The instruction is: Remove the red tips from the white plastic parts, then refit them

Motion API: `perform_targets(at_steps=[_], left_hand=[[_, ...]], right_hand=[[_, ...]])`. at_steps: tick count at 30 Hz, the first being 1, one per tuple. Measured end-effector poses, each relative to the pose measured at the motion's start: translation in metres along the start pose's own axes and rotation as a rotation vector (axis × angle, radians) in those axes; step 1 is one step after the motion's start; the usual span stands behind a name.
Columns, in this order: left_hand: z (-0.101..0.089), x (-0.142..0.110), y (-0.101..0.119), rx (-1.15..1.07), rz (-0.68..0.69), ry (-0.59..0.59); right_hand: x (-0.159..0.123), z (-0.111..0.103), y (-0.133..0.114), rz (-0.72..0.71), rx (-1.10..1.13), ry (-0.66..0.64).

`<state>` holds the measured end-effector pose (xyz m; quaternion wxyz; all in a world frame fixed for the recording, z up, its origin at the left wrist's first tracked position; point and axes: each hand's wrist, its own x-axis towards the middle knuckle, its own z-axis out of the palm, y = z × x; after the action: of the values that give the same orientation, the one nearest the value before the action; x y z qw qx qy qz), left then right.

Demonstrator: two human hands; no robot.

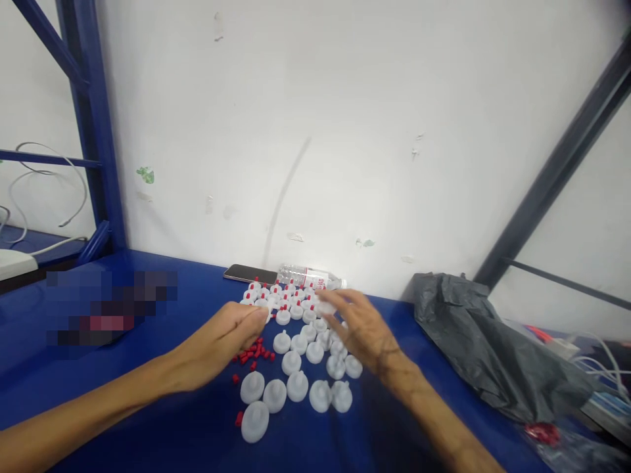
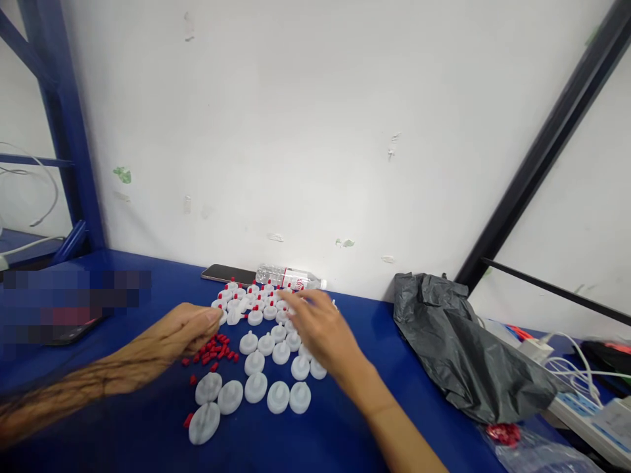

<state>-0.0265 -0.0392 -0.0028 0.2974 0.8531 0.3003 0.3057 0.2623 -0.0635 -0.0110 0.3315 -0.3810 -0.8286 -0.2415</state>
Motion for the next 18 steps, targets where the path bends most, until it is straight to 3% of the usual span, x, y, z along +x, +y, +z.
perform_targets(at_steps=[3,6,13,16,18], left_hand=[[-0.012,0.002,-0.005,0.281,0.164,0.016],[-0.018,0.007,-0.01,0.604,0.217,-0.038],[-0.028,0.006,-0.03,0.977,0.032,-0.151],[-0.03,0.003,-0.043,1.02,-0.019,-0.211],[-0.029,0.001,-0.048,0.967,-0.018,-0.184]], right_hand=[[-0.01,-0.005,0.038,0.193,-0.039,-0.003],[-0.017,-0.001,0.059,0.287,-0.043,-0.135],[-0.028,0.017,0.057,0.257,-0.016,-0.301],[-0.031,0.018,0.055,0.247,-0.017,-0.346],[-0.033,0.018,0.054,0.238,-0.017,-0.375]])
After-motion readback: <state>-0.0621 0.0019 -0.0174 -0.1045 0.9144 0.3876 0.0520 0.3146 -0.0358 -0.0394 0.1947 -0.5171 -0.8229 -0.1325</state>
